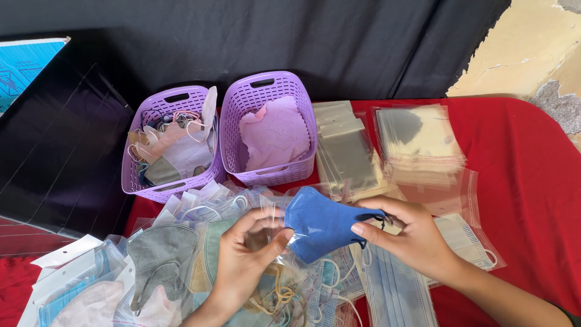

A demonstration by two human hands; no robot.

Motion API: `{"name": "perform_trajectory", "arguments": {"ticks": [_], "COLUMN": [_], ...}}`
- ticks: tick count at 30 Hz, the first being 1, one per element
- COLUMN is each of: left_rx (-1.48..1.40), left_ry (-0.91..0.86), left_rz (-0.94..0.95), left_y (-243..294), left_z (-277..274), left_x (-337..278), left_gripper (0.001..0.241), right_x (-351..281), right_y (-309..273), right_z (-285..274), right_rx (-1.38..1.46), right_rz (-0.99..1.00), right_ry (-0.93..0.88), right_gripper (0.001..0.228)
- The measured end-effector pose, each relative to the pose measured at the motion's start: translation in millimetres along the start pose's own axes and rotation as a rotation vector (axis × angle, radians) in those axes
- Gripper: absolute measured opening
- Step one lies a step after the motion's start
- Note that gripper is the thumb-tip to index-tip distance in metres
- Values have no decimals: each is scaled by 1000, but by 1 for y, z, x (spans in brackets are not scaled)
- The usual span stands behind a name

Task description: The person is individually packing various fabric face masks into clear plastic protective sleeves on a red-covered workspace.

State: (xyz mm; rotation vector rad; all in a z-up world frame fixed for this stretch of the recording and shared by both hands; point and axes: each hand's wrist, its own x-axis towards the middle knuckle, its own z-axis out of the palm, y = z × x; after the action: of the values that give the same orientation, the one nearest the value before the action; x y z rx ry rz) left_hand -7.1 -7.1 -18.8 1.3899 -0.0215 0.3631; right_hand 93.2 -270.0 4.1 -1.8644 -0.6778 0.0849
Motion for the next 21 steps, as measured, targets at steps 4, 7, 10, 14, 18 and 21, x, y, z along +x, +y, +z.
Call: {"name": "perform_trajectory", "arguments": {"ticks": [4,7,10,14,18,21], "left_rx": [53,185,101,92,98,35], "left_ry": [50,19,57,37,10,26], "left_rz": [-107,-128,-183,-192,-154,-177], "left_y": [6,1,-10,7,11,16], "left_z": [2,1,1,7,4,6], "left_x": [2,2,1,3,4,6], "left_gripper": [35,40,47,54,79,68], "right_x": [2,1,0,0,-2,-1], "right_y": [2,2,4,-1,1,-2], "right_z": [3,7,9,11,10,8], "right_rx": [70,53,44,22,-110,-97], "right_rz": [57,48,-40,-113,-229,-271], "right_ry": [-6,-3,-29,-37,77,81], "right_gripper": [16,18,23,16,27,25]}}
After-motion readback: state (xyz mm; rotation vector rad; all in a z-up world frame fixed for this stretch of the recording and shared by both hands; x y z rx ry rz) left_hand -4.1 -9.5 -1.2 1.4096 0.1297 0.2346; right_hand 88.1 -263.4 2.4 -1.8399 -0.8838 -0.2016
